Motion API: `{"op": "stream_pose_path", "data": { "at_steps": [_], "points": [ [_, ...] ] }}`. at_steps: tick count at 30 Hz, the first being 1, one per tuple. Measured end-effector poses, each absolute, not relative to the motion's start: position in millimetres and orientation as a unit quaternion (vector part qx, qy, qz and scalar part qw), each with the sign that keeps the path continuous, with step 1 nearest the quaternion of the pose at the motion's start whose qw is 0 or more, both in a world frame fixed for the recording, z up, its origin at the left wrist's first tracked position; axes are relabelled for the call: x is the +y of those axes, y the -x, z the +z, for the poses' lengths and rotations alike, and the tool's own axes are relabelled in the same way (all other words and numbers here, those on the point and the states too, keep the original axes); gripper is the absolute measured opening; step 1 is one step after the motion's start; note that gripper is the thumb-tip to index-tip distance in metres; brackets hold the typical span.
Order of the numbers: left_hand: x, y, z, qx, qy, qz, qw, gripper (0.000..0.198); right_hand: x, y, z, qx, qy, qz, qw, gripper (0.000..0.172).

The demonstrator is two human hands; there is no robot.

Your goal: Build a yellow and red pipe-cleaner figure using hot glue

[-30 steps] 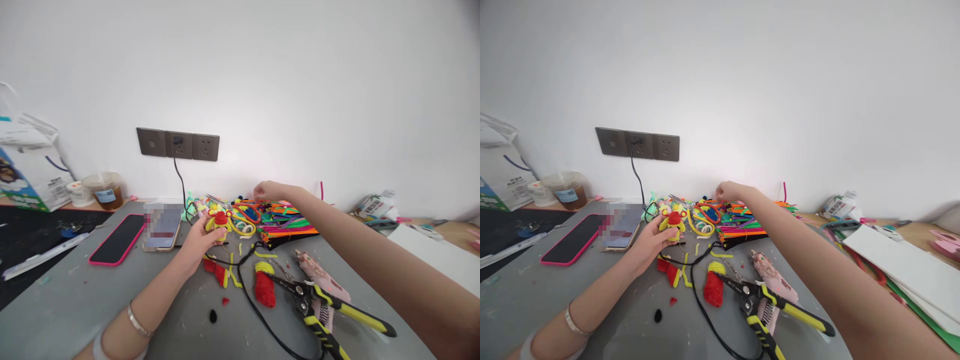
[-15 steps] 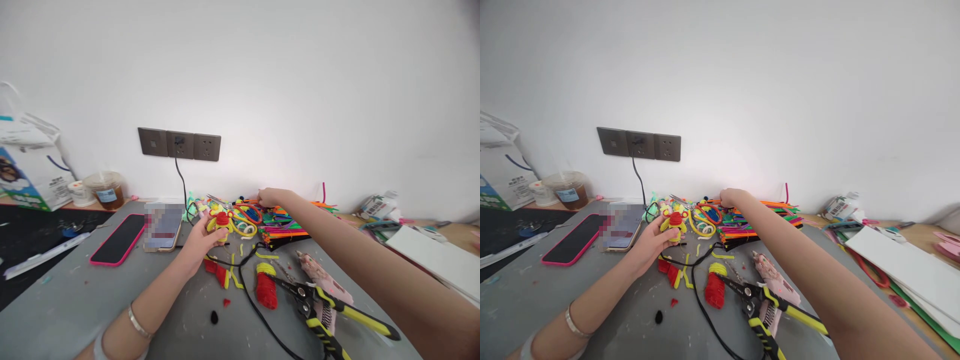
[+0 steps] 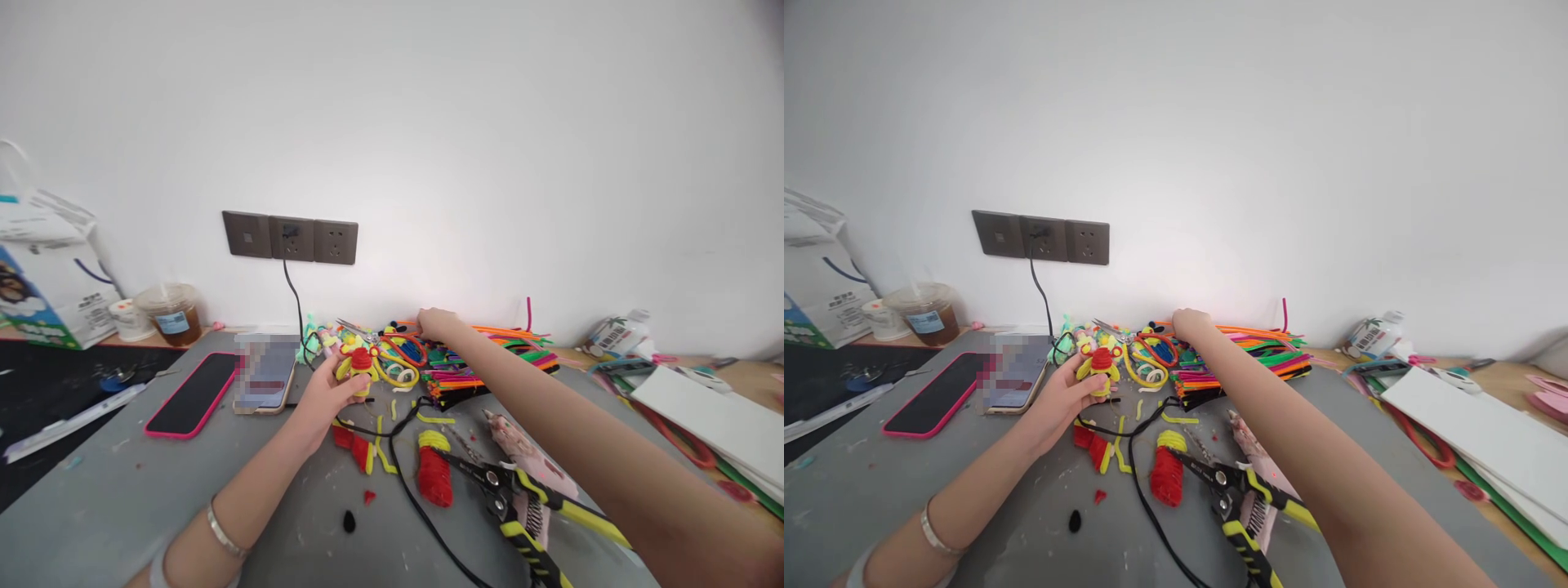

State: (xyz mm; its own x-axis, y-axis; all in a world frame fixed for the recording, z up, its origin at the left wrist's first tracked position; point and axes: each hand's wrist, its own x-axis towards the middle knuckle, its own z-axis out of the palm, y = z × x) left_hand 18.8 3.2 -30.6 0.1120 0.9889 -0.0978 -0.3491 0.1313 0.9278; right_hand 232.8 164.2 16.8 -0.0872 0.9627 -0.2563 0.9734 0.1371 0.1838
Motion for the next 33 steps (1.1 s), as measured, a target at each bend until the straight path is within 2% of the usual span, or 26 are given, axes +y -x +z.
{"op": "stream_pose_path", "data": {
  "at_steps": [8,16,20,22,26,30,33],
  "points": [
    [2.5,-19.0,-30.4,0.404,-0.396,0.527,0.634,0.057,161.8,-249.1,43.1,0.747,-0.663,0.046,0.005,0.032],
    [1.8,-18.2,-29.2,0.403,-0.400,0.523,0.636,0.058,167.0,-274.9,80.2,0.764,-0.644,0.004,-0.048,0.023],
    [1.7,-18.4,-29.2,0.409,-0.398,0.521,0.635,0.060,160.6,-278.7,87.2,0.772,-0.623,0.048,-0.112,0.035],
    [1.8,-19.0,-29.2,0.409,-0.396,0.522,0.635,0.060,162.1,-280.0,88.5,0.775,-0.621,0.043,-0.106,0.034],
    [2.0,-19.2,-29.6,0.408,-0.400,0.521,0.634,0.057,172.9,-283.4,82.4,0.778,-0.628,-0.024,-0.025,0.021],
    [1.9,-18.9,-30.0,0.409,-0.399,0.524,0.631,0.054,174.7,-287.5,62.3,0.787,-0.612,-0.075,0.026,0.027],
    [1.8,-19.0,-29.7,0.410,-0.399,0.524,0.630,0.052,169.3,-289.8,43.4,0.802,-0.585,-0.106,0.051,0.025]
  ]
}}
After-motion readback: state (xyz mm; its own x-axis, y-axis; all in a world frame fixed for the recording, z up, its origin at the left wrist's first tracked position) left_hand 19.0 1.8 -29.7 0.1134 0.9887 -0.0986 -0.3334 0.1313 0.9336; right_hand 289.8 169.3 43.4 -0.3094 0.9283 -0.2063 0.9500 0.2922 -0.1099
